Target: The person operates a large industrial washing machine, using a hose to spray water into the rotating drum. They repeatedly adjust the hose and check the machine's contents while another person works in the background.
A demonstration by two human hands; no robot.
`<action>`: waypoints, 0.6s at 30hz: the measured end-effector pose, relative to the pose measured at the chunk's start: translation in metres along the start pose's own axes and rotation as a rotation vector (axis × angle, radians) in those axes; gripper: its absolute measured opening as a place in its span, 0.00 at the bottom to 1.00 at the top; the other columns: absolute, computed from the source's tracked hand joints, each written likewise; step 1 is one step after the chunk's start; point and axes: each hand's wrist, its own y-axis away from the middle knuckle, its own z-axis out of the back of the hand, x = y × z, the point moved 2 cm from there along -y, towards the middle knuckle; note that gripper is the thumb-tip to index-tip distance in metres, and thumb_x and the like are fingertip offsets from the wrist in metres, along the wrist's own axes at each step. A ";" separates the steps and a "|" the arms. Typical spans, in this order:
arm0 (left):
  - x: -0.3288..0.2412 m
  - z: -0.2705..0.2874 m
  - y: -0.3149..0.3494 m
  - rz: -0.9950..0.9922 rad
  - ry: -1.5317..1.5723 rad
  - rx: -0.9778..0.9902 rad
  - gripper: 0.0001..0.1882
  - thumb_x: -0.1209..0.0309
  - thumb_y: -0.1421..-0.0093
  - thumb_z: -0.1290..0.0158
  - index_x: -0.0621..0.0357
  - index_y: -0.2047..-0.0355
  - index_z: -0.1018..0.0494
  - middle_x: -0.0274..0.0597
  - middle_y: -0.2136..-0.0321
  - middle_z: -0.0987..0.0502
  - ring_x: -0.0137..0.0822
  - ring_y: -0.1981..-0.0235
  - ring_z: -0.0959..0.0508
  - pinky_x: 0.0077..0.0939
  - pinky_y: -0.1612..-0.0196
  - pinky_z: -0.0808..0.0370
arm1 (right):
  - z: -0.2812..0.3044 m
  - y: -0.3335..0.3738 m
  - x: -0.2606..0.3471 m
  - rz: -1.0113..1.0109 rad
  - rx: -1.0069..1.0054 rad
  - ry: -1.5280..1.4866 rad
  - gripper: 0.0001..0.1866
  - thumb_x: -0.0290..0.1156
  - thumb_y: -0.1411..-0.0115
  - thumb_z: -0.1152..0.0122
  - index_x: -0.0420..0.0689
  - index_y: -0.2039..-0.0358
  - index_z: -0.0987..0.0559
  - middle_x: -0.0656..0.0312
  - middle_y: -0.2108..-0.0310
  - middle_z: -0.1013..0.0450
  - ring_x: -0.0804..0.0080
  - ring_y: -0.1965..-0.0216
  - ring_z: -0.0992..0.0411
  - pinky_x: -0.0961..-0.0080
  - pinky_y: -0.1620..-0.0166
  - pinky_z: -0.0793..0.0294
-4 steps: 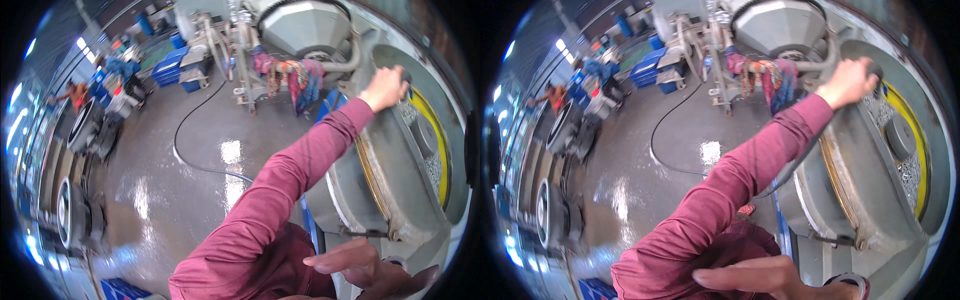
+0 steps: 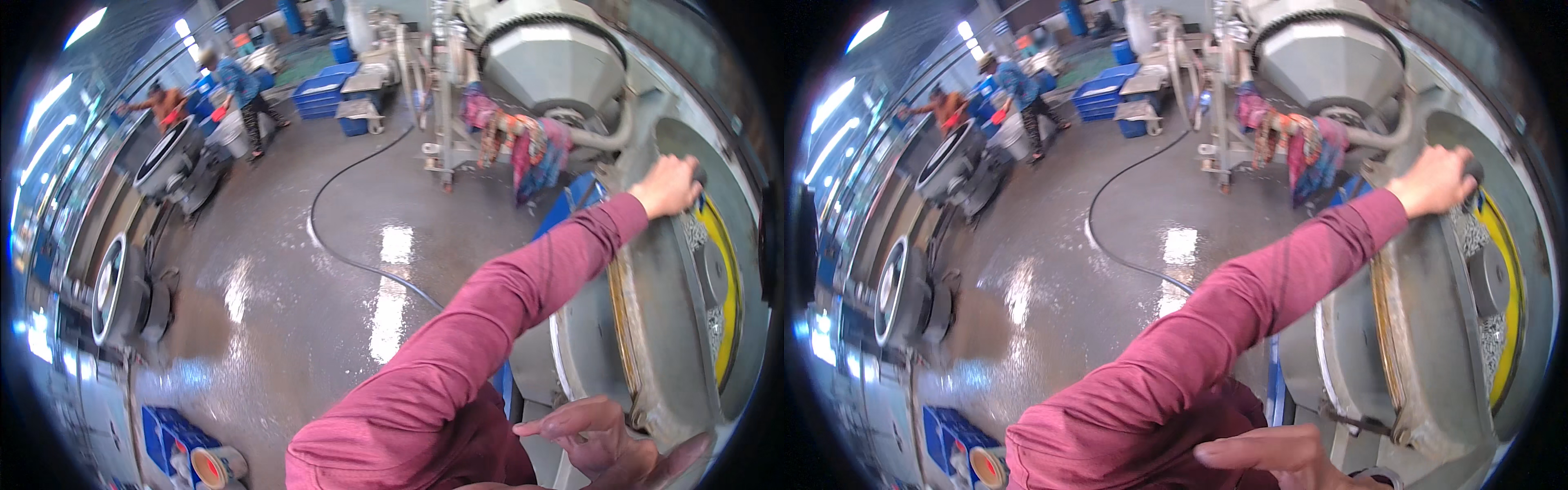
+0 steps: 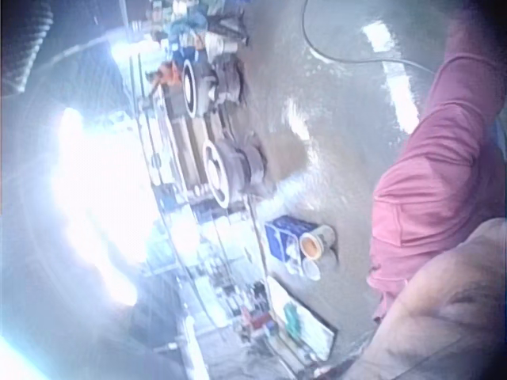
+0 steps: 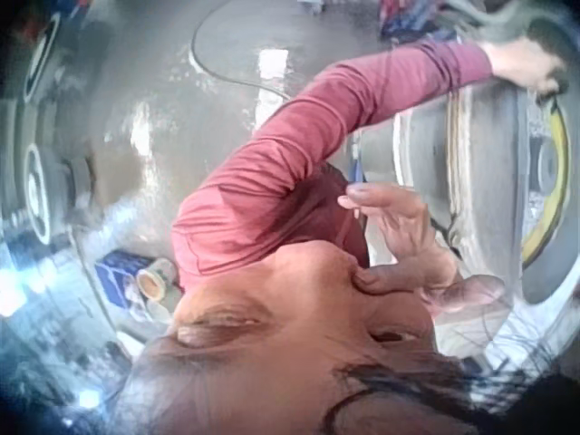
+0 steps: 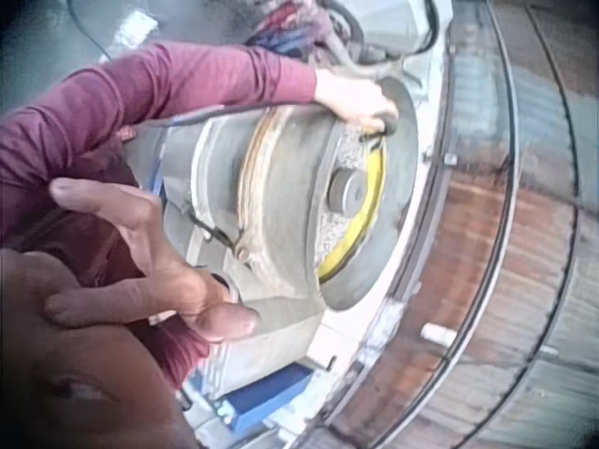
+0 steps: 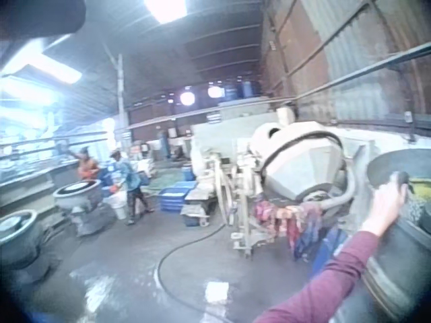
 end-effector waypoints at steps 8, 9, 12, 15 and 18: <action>0.011 -0.020 0.002 0.091 0.064 -0.050 0.22 0.66 0.48 0.45 0.69 0.57 0.30 0.66 0.66 0.26 0.61 0.59 0.28 0.47 0.53 0.30 | -0.005 0.000 -0.002 -0.365 0.078 -0.033 0.51 0.71 0.41 0.84 0.36 0.52 0.27 0.38 0.42 0.48 0.43 0.40 0.45 0.39 0.41 0.46; 0.014 -0.020 0.001 0.084 0.052 -0.082 0.22 0.66 0.48 0.45 0.69 0.57 0.30 0.66 0.66 0.26 0.61 0.59 0.28 0.47 0.53 0.30 | -0.014 0.007 0.000 -0.516 0.137 0.221 0.51 0.72 0.41 0.83 0.34 0.52 0.28 0.38 0.43 0.47 0.42 0.41 0.44 0.41 0.41 0.45; 0.018 -0.026 0.003 0.088 0.048 -0.118 0.21 0.66 0.48 0.45 0.68 0.58 0.30 0.66 0.66 0.26 0.61 0.60 0.28 0.48 0.53 0.30 | -0.020 0.006 0.002 -0.289 0.034 0.009 0.57 0.77 0.47 0.80 0.29 0.53 0.30 0.39 0.47 0.41 0.39 0.44 0.41 0.48 0.41 0.41; 0.010 -0.041 -0.002 0.091 0.075 -0.072 0.21 0.66 0.48 0.45 0.67 0.57 0.31 0.65 0.65 0.27 0.61 0.59 0.29 0.48 0.53 0.30 | -0.007 0.031 0.001 -0.205 -0.077 -0.202 0.64 0.83 0.54 0.78 0.27 0.50 0.34 0.40 0.46 0.41 0.37 0.43 0.42 0.46 0.42 0.41; 0.016 -0.036 -0.001 0.085 0.079 -0.063 0.21 0.67 0.48 0.46 0.67 0.56 0.32 0.65 0.65 0.28 0.60 0.58 0.29 0.48 0.53 0.31 | 0.005 0.030 0.020 -0.414 -0.271 -0.043 0.56 0.78 0.50 0.70 0.33 0.47 0.31 0.40 0.44 0.41 0.40 0.44 0.39 0.45 0.43 0.38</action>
